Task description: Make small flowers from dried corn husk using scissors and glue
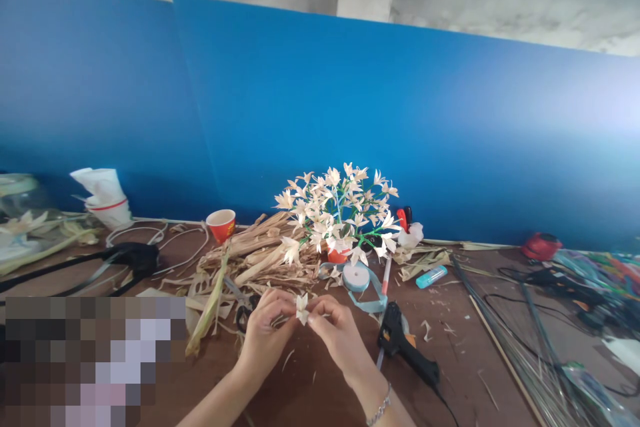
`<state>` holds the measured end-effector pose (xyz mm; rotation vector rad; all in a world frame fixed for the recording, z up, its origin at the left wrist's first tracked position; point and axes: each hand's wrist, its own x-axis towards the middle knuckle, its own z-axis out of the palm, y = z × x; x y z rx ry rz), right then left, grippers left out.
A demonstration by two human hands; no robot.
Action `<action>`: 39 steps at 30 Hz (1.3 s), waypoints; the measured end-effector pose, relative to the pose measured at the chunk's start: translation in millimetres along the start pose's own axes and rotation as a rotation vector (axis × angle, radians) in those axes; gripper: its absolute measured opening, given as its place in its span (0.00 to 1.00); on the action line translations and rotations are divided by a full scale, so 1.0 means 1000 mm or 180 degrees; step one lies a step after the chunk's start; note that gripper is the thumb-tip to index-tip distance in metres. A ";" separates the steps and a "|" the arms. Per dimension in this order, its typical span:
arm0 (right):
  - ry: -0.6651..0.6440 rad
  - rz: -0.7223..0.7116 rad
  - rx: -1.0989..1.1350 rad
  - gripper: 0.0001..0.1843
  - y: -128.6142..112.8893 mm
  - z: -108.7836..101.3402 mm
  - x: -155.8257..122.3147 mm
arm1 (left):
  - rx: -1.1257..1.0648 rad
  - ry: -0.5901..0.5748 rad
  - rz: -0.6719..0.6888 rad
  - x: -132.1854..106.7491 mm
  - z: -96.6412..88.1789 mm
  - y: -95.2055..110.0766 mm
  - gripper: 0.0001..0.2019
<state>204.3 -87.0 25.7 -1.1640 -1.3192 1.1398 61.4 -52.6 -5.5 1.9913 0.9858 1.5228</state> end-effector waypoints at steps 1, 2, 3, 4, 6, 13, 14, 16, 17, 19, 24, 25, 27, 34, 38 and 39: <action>-0.0004 -0.0004 0.0034 0.10 0.000 0.000 0.000 | 0.0009 0.0021 0.0035 0.000 0.000 0.000 0.07; -0.0010 -0.0007 0.0060 0.10 0.000 0.000 0.000 | 0.0017 0.0040 0.0067 -0.001 0.000 0.000 0.07; -0.0017 -0.0004 0.0079 0.11 -0.001 0.000 0.000 | 0.0027 0.0063 0.0093 -0.001 0.000 0.001 0.07; -0.0021 0.0016 0.0091 0.11 -0.002 0.000 0.000 | 0.0040 0.0094 0.0114 -0.001 0.000 0.001 0.07; -0.0038 0.0109 0.0104 0.12 -0.005 0.001 -0.001 | 0.0073 0.0154 0.0142 -0.001 -0.001 0.002 0.07; -0.0084 0.0243 0.0514 0.09 -0.005 0.009 -0.005 | 0.0157 0.0189 0.0249 -0.001 0.001 -0.002 0.07; -0.0072 0.0252 0.0604 0.09 -0.004 0.010 -0.005 | 0.0152 0.0188 0.0259 -0.001 0.001 -0.002 0.07; -0.0078 0.0261 0.0739 0.07 -0.002 0.011 -0.005 | 0.0158 0.0197 0.0280 -0.002 0.001 -0.003 0.07; -0.0096 0.0253 0.0779 0.06 -0.001 0.012 -0.005 | 0.0160 0.0206 0.0293 -0.002 0.001 -0.003 0.07; -0.0150 0.0224 0.0829 0.05 -0.001 0.013 -0.006 | 0.0148 0.0208 0.0309 -0.002 0.001 -0.002 0.07; -0.0211 0.0231 0.0857 0.06 -0.004 0.015 -0.007 | -0.0017 0.0167 0.0164 -0.001 0.001 -0.001 0.07; -0.0192 0.0239 0.0819 0.06 -0.005 0.014 -0.007 | -0.0072 0.0167 0.0087 -0.001 0.001 -0.001 0.06; -0.0073 0.0271 0.0708 0.07 -0.007 0.012 -0.007 | -0.0170 0.0170 -0.0060 -0.001 0.001 -0.001 0.06; 0.0241 0.0240 0.0234 0.10 -0.008 0.003 -0.004 | -0.0294 0.0058 -0.0187 -0.001 0.001 -0.001 0.07; 0.0371 0.0137 0.0096 0.10 -0.005 0.001 -0.002 | -0.0367 -0.0045 -0.0195 -0.003 0.002 -0.001 0.06; 0.0390 0.0104 0.0054 0.10 -0.004 0.001 -0.002 | -0.0398 -0.0071 -0.0202 -0.003 0.002 -0.001 0.06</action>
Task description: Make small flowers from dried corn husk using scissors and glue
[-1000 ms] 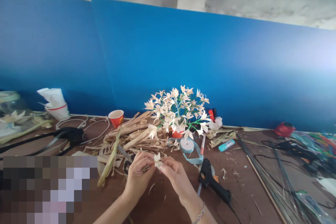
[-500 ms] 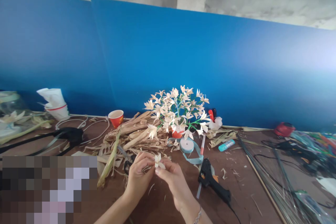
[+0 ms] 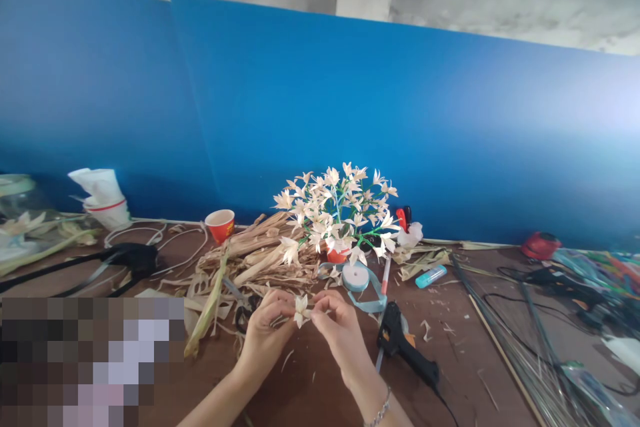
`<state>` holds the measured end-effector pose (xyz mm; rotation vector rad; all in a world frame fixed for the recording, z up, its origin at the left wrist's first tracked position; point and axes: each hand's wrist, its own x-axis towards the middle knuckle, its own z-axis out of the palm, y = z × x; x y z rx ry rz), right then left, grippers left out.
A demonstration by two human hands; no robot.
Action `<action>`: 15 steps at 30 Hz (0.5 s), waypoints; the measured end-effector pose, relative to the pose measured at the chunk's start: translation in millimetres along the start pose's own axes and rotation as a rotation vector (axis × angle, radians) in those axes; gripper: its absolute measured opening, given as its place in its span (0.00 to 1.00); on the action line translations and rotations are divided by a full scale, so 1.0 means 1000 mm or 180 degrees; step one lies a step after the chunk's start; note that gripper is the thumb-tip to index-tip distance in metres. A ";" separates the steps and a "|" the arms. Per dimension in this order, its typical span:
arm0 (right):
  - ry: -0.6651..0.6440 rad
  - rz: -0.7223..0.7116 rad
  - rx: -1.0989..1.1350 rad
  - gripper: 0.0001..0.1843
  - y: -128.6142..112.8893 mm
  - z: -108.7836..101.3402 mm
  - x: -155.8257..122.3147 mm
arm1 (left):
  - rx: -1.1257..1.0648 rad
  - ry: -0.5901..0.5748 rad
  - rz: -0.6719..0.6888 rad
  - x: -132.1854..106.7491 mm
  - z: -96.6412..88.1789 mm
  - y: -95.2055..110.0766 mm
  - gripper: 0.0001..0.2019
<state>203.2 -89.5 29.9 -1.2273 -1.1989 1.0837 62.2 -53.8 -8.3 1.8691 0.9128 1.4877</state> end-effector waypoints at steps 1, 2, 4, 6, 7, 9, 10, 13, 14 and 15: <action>0.0000 -0.0025 -0.0038 0.09 0.000 -0.001 0.000 | -0.0035 -0.0018 -0.0014 0.000 0.000 0.001 0.05; -0.0012 -0.0045 -0.0074 0.09 0.000 -0.001 0.000 | -0.0074 -0.0029 -0.0029 0.000 -0.001 0.001 0.05; -0.0062 -0.0068 -0.0100 0.08 -0.001 -0.002 0.000 | -0.0155 -0.0055 -0.0064 0.001 -0.001 0.002 0.05; -0.0092 -0.0115 -0.0072 0.07 -0.003 -0.004 0.000 | -0.0233 -0.0102 -0.0098 0.001 -0.001 0.002 0.05; -0.0096 -0.0151 -0.0059 0.07 -0.004 -0.005 0.000 | -0.0273 -0.0136 -0.0110 0.002 -0.001 0.001 0.06; -0.0099 -0.0207 -0.0065 0.07 -0.005 -0.006 0.000 | -0.0341 -0.0218 -0.0125 0.002 0.000 0.001 0.06; -0.0095 -0.0225 -0.0089 0.07 -0.004 -0.006 0.001 | -0.0360 -0.0272 -0.0120 0.001 0.001 0.000 0.06; -0.0028 -0.0256 -0.0217 0.08 -0.002 -0.006 0.001 | -0.0331 -0.0429 -0.0100 0.001 0.002 0.000 0.07; 0.0013 -0.0277 -0.0274 0.09 -0.002 -0.006 0.001 | -0.0308 -0.0427 -0.0101 0.001 0.003 0.000 0.07; 0.0051 -0.0304 -0.0328 0.10 -0.001 -0.005 0.001 | -0.0286 -0.0400 -0.0107 0.001 0.002 0.001 0.07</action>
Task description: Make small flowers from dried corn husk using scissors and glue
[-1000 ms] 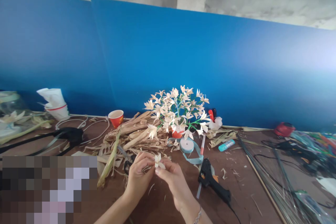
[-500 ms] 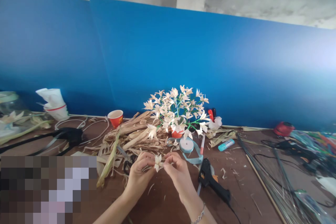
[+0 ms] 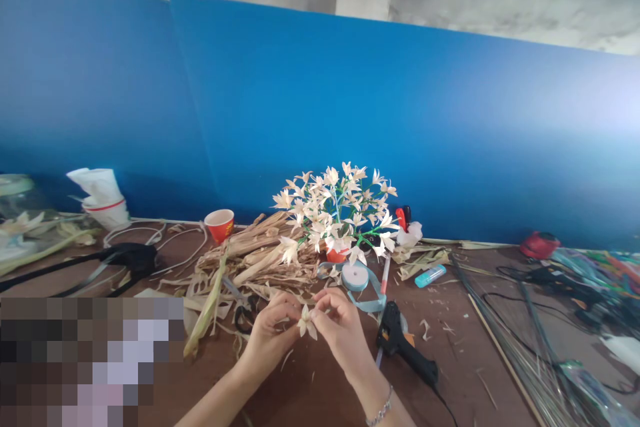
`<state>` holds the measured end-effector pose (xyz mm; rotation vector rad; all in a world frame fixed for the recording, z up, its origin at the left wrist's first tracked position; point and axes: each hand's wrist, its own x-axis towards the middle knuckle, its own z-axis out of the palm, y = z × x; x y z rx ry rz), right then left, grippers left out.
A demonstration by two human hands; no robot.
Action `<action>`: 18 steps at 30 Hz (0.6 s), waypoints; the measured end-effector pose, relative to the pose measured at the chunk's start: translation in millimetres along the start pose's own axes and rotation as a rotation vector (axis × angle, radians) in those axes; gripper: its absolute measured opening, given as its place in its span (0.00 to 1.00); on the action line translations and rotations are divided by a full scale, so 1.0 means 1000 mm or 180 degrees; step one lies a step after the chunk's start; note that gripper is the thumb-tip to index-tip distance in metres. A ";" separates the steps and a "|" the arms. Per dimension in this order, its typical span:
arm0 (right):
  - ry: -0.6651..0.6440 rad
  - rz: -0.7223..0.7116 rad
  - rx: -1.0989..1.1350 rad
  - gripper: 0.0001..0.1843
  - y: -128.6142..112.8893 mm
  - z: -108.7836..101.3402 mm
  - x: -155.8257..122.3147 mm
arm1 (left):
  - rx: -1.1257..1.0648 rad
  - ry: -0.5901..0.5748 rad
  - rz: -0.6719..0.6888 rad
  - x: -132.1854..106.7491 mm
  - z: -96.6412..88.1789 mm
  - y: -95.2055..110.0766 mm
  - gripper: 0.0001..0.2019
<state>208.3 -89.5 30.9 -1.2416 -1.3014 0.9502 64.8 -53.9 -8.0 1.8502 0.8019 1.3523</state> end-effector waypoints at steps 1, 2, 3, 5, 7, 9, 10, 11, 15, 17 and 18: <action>0.0022 -0.0027 -0.0050 0.10 0.000 0.000 0.000 | 0.0013 0.0051 -0.0010 0.000 0.000 0.000 0.07; 0.0034 -0.0045 -0.0086 0.11 0.000 0.001 0.000 | 0.0016 0.0089 -0.0012 0.000 -0.001 0.001 0.07; 0.0032 -0.0050 -0.0107 0.11 0.000 0.001 0.000 | 0.0012 0.0106 -0.0013 0.001 -0.001 0.001 0.08; 0.0004 -0.0046 -0.0112 0.11 -0.001 0.001 0.000 | 0.0001 0.0067 -0.0024 0.001 -0.001 0.000 0.08; -0.0031 -0.0071 -0.0077 0.09 -0.002 0.000 0.001 | -0.0016 0.0009 -0.0043 0.001 -0.002 -0.001 0.07; -0.0100 -0.0116 -0.0008 0.08 -0.003 -0.002 0.001 | -0.0059 -0.0068 -0.0055 0.001 -0.002 -0.002 0.07; -0.0134 -0.0117 0.0034 0.08 -0.003 -0.002 0.001 | -0.0090 -0.0122 -0.0047 0.001 -0.001 -0.002 0.06; -0.0164 -0.0093 0.0070 0.08 -0.003 -0.003 0.001 | -0.0124 -0.0178 -0.0035 0.001 -0.001 -0.002 0.06; -0.0213 0.0092 0.0089 0.08 -0.001 -0.003 0.001 | -0.0161 -0.0320 0.0001 0.000 0.000 0.000 0.05; -0.0169 0.0098 0.0051 0.09 0.001 -0.002 0.001 | -0.0111 -0.0314 0.0008 0.000 0.000 0.001 0.05; -0.0150 0.0072 0.0027 0.09 0.003 -0.002 0.002 | -0.0075 -0.0304 0.0013 0.000 0.001 0.001 0.05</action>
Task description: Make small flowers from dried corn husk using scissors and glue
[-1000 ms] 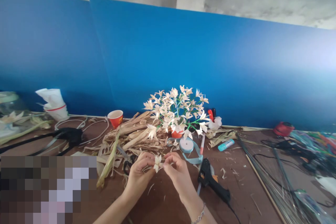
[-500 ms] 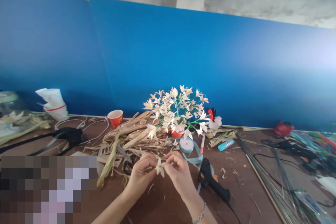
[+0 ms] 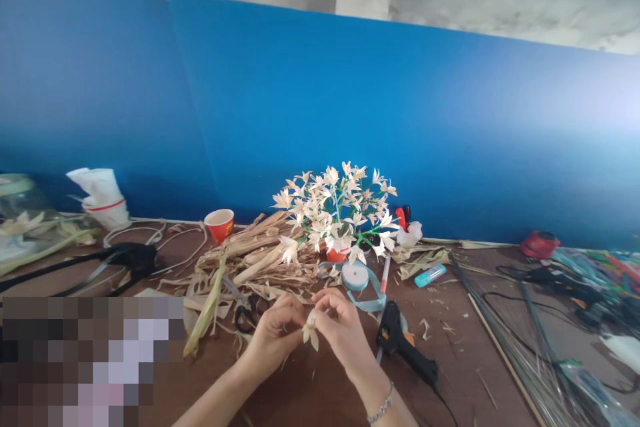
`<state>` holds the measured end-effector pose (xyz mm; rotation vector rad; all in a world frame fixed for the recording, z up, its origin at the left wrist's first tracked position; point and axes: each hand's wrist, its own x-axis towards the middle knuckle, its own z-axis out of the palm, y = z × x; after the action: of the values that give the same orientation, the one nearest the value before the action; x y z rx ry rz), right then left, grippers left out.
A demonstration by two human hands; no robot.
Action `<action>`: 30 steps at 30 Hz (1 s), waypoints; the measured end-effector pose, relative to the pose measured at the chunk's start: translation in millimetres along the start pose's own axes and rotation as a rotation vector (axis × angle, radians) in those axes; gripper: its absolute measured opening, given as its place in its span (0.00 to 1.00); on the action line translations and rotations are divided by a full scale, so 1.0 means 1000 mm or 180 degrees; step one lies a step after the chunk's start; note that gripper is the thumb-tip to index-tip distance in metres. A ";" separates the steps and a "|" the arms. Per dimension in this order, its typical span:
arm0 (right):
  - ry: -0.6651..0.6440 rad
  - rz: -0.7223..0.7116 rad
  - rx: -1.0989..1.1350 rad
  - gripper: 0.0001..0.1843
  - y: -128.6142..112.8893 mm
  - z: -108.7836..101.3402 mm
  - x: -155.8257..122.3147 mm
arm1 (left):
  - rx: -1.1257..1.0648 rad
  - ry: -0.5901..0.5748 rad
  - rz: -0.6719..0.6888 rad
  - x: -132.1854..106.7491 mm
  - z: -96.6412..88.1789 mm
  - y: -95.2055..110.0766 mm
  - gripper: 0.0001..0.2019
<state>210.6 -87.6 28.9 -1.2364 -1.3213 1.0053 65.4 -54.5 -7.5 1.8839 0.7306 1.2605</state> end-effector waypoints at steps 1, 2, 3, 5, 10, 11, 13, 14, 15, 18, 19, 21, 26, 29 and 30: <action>0.0014 -0.0029 -0.0017 0.09 0.001 0.000 0.000 | 0.0043 0.0020 0.0005 0.000 0.000 0.000 0.05; 0.0031 -0.0055 -0.0027 0.08 0.002 0.000 0.001 | 0.0096 0.0052 0.0010 0.000 0.000 -0.001 0.06; 0.0059 -0.0088 -0.0045 0.06 0.003 0.000 0.001 | 0.0167 0.0104 0.0014 0.000 0.000 -0.002 0.06; 0.0186 -0.0276 -0.0196 0.05 0.004 0.000 -0.001 | 0.0401 0.0262 0.0006 0.001 -0.001 -0.004 0.07; 0.0511 -0.1300 -0.1378 0.01 0.000 0.005 -0.009 | 0.1310 0.0578 0.0079 0.001 -0.004 -0.001 0.08; 0.0526 -0.1413 -0.1624 0.02 -0.001 0.007 -0.011 | 0.1473 0.0576 0.0115 0.001 -0.004 0.001 0.07; 0.0577 -0.1511 -0.2046 0.03 -0.001 0.012 -0.013 | 0.1753 0.0532 0.0185 0.000 -0.004 0.005 0.07; 0.0627 -0.1521 -0.2210 0.03 -0.001 0.014 -0.014 | 0.1872 0.0496 0.0217 -0.001 -0.004 0.007 0.06; 0.0682 -0.1520 -0.2345 0.04 0.000 0.016 -0.014 | 0.1978 0.0463 0.0246 -0.001 -0.003 0.008 0.06; 0.0833 -0.1497 -0.2595 0.05 0.003 0.020 -0.015 | 0.2209 0.0393 0.0330 -0.003 -0.003 0.011 0.06; 0.0880 -0.1489 -0.2631 0.05 0.004 0.021 -0.015 | 0.2257 0.0390 0.0355 -0.003 -0.002 0.012 0.06; 0.0955 -0.1470 -0.2654 0.06 0.005 0.022 -0.015 | 0.2324 0.0387 0.0408 -0.004 -0.002 0.013 0.06; 0.0974 -0.1531 -0.2602 0.07 0.005 0.023 -0.015 | 0.2360 0.0388 0.0432 -0.005 0.000 0.014 0.05; 0.0926 -0.1654 -0.2523 0.06 0.006 0.024 -0.015 | 0.2268 0.0420 0.0327 -0.005 0.001 0.013 0.05; 0.0915 -0.1690 -0.2505 0.06 0.006 0.024 -0.015 | 0.2213 0.0445 0.0281 -0.005 0.001 0.012 0.05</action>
<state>186.7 -99.9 17.6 -1.3982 -1.7430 -0.1015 65.1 -65.1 -0.3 2.4053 1.2975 1.3037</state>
